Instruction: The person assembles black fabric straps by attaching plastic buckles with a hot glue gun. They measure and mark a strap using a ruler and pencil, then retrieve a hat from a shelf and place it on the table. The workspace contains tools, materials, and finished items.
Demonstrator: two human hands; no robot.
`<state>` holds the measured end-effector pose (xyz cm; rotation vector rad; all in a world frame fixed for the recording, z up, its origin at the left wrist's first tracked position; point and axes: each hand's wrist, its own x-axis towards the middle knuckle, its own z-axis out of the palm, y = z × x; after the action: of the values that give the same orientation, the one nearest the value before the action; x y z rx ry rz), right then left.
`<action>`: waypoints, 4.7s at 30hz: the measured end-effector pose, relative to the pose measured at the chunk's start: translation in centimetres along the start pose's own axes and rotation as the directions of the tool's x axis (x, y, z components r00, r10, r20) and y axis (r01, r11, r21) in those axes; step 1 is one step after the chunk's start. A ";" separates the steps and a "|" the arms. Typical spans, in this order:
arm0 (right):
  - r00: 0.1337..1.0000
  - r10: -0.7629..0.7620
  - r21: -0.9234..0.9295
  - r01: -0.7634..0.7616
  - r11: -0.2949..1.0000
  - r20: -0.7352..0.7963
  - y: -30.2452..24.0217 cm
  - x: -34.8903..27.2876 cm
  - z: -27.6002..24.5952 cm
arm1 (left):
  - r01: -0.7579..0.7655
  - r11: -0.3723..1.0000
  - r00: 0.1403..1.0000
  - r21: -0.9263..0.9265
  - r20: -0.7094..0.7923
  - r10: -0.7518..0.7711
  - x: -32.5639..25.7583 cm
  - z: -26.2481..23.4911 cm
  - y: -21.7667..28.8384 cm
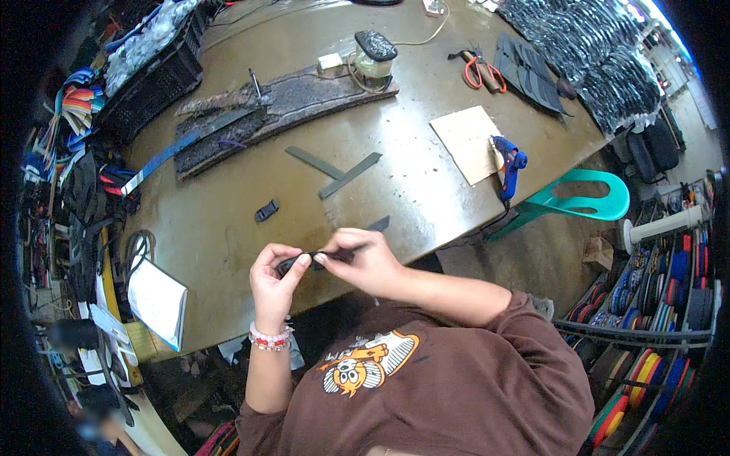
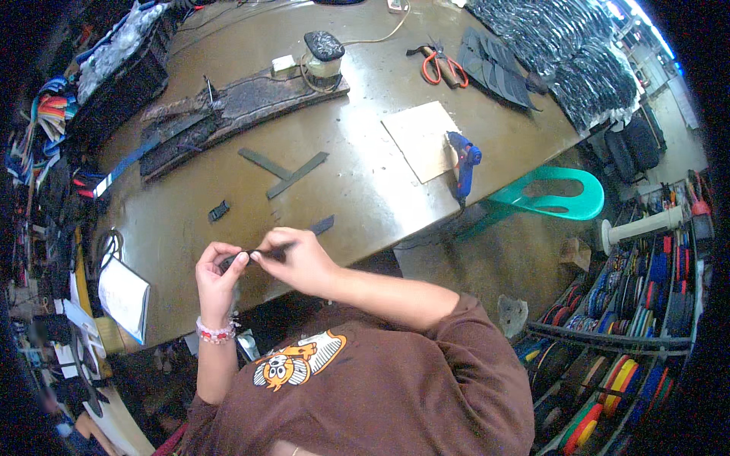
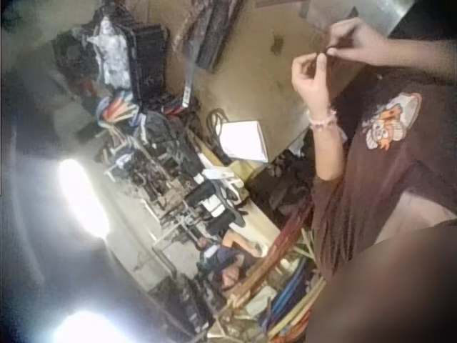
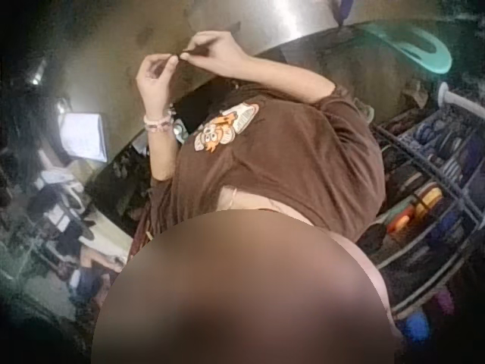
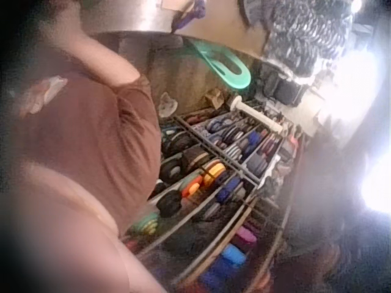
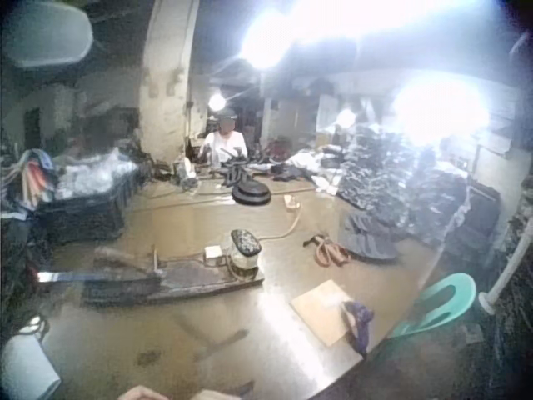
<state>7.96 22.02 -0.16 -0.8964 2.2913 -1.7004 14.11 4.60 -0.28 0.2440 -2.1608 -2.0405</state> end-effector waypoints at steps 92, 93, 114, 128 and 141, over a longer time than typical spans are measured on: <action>0.976 -0.219 -0.299 0.213 0.930 0.015 6.1 -2.3 -2.3 | -0.401 0.781 0.902 0.479 0.059 0.427 -0.1 4.5 -4.7; 0.998 0.016 -0.130 -0.023 0.991 -0.053 5.9 -2.5 -3.0 | -0.324 0.863 0.932 0.389 -0.026 0.361 -0.1 3.9 -5.0; 0.817 0.467 -0.728 -0.088 0.680 0.338 19.2 -7.3 8.5 | -0.290 0.771 0.907 0.567 -0.095 0.411 -3.7 1.0 -4.6; 0.804 0.522 -0.587 -0.284 0.758 0.284 16.3 -8.4 4.2 | -0.287 0.677 0.904 0.678 -0.043 0.426 -3.3 1.5 -4.3; 0.756 0.595 -0.609 -0.342 0.715 0.274 17.5 -7.9 5.1 | -0.232 0.698 0.942 0.678 -0.023 0.335 -3.4 1.4 -3.9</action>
<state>10.18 25.27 -19.63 -0.5814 2.3749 -0.5577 17.10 6.48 -4.22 0.1152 -2.5514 -0.9793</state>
